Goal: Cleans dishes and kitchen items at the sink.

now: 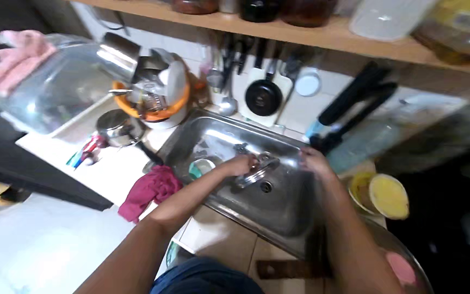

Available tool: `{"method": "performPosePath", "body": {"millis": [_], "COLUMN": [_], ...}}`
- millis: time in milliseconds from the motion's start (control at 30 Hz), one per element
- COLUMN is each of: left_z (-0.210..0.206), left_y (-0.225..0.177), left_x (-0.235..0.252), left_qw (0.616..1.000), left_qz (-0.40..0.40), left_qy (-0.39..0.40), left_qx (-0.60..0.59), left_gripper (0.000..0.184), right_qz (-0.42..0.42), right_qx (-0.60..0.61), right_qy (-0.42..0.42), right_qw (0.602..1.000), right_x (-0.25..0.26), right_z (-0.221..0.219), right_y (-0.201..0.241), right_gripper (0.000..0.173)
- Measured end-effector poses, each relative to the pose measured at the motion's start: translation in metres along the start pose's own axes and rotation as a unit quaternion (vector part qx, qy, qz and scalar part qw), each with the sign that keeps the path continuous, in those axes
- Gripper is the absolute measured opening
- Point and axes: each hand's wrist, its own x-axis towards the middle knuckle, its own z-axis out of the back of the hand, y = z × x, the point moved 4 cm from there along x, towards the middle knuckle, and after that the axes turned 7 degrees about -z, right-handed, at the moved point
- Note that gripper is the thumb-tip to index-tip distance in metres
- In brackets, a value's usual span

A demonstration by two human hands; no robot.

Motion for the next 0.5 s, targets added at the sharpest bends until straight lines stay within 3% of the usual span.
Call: {"method": "performPosePath", "body": {"millis": [67, 233, 367, 500], "left_z": [-0.001, -0.013, -0.012, -0.011], "left_y": [0.001, -0.008, -0.002, 0.009], "left_x": [-0.011, -0.033, -0.047, -0.053], "left_qw": [0.999, 0.994, 0.996, 0.989], "left_qz": [0.014, 0.059, 0.053, 0.090], "left_qy": [-0.015, -0.058, -0.054, -0.105], "left_qx": [-0.049, 0.072, -0.052, 0.056], "left_gripper": [0.043, 0.046, 0.045, 0.042], "right_qz": [-0.008, -0.017, 0.003, 0.018], "right_qx": [-0.077, -0.178, -0.200, -0.219], "right_qy": [0.044, 0.136, 0.153, 0.163], "right_qw": [0.996, 0.974, 0.968, 0.962], "right_x": [-0.002, -0.039, -0.053, -0.061], "right_z": [-0.007, -0.031, -0.041, -0.051], "right_y": [-0.006, 0.004, 0.011, 0.012], "right_gripper": [0.040, 0.041, 0.042, 0.041]}}
